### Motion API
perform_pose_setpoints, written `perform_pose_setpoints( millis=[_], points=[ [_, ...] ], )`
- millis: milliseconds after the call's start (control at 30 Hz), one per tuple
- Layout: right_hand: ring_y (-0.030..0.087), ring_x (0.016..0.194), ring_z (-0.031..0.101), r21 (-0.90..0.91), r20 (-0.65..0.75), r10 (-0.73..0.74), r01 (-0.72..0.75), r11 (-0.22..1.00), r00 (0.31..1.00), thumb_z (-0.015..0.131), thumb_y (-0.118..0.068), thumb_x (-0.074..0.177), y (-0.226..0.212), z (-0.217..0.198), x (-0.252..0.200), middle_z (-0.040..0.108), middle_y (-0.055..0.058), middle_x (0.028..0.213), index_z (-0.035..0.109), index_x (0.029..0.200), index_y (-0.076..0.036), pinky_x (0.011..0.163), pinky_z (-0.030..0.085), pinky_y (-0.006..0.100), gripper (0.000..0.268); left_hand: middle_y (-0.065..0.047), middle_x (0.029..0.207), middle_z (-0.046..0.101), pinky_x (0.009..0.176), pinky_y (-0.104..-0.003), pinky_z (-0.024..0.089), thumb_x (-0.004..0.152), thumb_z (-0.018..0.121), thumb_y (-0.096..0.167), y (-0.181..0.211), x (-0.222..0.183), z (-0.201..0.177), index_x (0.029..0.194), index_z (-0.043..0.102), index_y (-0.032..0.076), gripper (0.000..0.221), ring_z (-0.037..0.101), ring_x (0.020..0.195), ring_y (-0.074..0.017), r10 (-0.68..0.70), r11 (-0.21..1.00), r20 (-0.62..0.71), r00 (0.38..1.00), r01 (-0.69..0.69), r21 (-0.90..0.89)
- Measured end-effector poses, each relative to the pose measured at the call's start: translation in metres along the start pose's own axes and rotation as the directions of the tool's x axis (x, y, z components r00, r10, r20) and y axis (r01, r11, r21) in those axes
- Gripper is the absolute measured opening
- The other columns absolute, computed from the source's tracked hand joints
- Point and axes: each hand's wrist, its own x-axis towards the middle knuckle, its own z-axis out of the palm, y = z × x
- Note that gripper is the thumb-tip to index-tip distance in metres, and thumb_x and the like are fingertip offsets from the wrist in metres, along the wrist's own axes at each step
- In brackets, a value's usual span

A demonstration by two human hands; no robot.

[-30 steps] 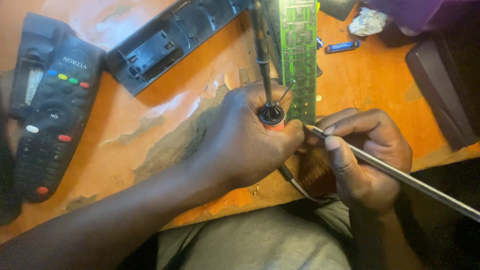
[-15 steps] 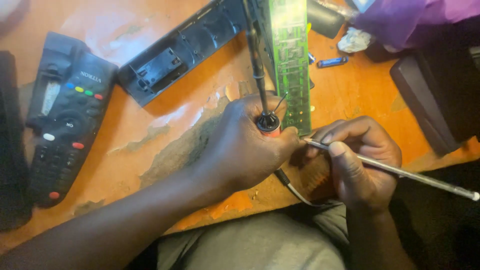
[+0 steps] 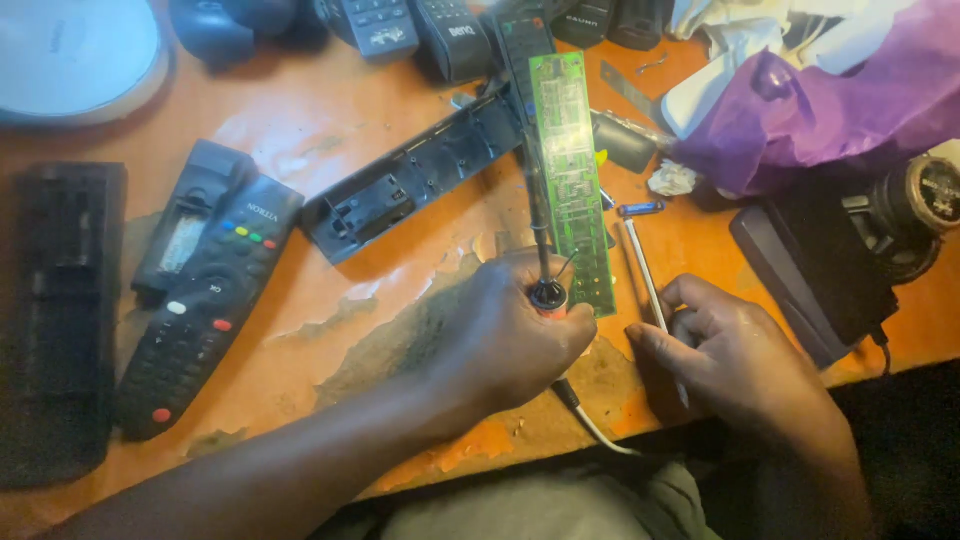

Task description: Soldering components on a remote control circuit board at a repair bench

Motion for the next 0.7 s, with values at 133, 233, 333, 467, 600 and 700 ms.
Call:
perform_pose_setpoints(
  millis=[133,233,333,467,600,700],
  points=[
    [0.025,0.032,0.055,0.111,0.012,-0.089,0.087,0.990,0.996,0.078,-0.028,0.093,0.006,-0.002,0.021,0.065,0.018,0.046,0.060,0.092,-0.008,0.036,0.036,0.037,0.027,0.005,0.065,0.045,0.059,-0.033,0.037,0.077,0.070,0.022,-0.005,0.001,-0.001,0.063,0.044,0.019,0.030,0.045,0.063,-0.0127,0.164,0.986,-0.039,0.986,-0.163,0.029],
    [0.013,0.060,0.069,-0.249,-0.135,-0.183,0.145,0.958,0.974,0.076,-0.043,0.088,-0.012,-0.023,0.029,0.078,0.001,0.063,0.073,0.097,-0.023,0.062,0.046,0.032,0.022,0.005,0.059,0.044,0.055,-0.033,0.036,0.074,0.066,0.017,-0.004,0.002,-0.002,0.059,0.043,0.019,0.028,0.043,0.059,-0.0109,0.185,0.982,-0.035,0.982,-0.186,-0.038],
    [0.014,0.070,0.070,-0.246,-0.278,-0.447,0.387,0.889,0.850,0.074,-0.029,0.096,-0.049,-0.048,0.038,0.080,0.001,0.084,0.077,0.097,-0.013,0.066,0.052,0.034,0.016,0.006,0.061,0.037,0.055,-0.033,0.029,0.075,0.065,0.017,-0.003,-0.001,-0.002,0.061,0.038,0.020,0.031,0.035,0.061,-0.0101,0.120,0.991,-0.008,0.993,-0.121,-0.062],
    [0.020,0.070,0.057,-0.291,-0.303,-0.571,0.497,0.818,0.763,0.063,-0.008,0.096,-0.098,-0.072,0.085,0.064,0.010,0.081,0.067,0.090,-0.004,0.061,0.045,0.037,0.008,0.003,0.062,0.038,0.054,-0.034,0.030,0.079,0.067,0.016,0.002,-0.005,-0.005,0.063,0.040,0.019,0.031,0.038,0.060,-0.0115,0.034,0.992,0.048,0.998,-0.028,-0.122],
    [0.021,0.050,0.022,-0.465,-0.167,-0.314,0.206,0.861,0.935,0.050,0.001,0.077,-0.137,-0.076,0.130,0.022,0.002,0.053,0.027,0.052,-0.015,0.047,0.017,0.038,0.038,-0.001,0.061,0.039,0.040,-0.035,0.042,0.085,0.062,0.011,0.021,-0.013,-0.019,0.067,0.040,0.015,0.028,0.048,0.045,-0.0156,-0.096,0.954,0.162,0.982,0.138,-0.267],
    [0.028,0.052,0.042,-0.587,-0.141,-0.279,0.147,0.797,0.950,0.050,-0.005,0.083,-0.147,-0.073,0.152,0.041,0.010,0.055,0.037,0.054,-0.013,0.049,0.037,0.045,0.033,-0.001,0.062,0.038,0.043,-0.035,0.037,0.085,0.064,0.011,0.018,-0.012,-0.021,0.068,0.039,0.016,0.030,0.043,0.050,-0.0135,-0.067,0.961,0.169,0.983,0.109,-0.255]
  ],
)
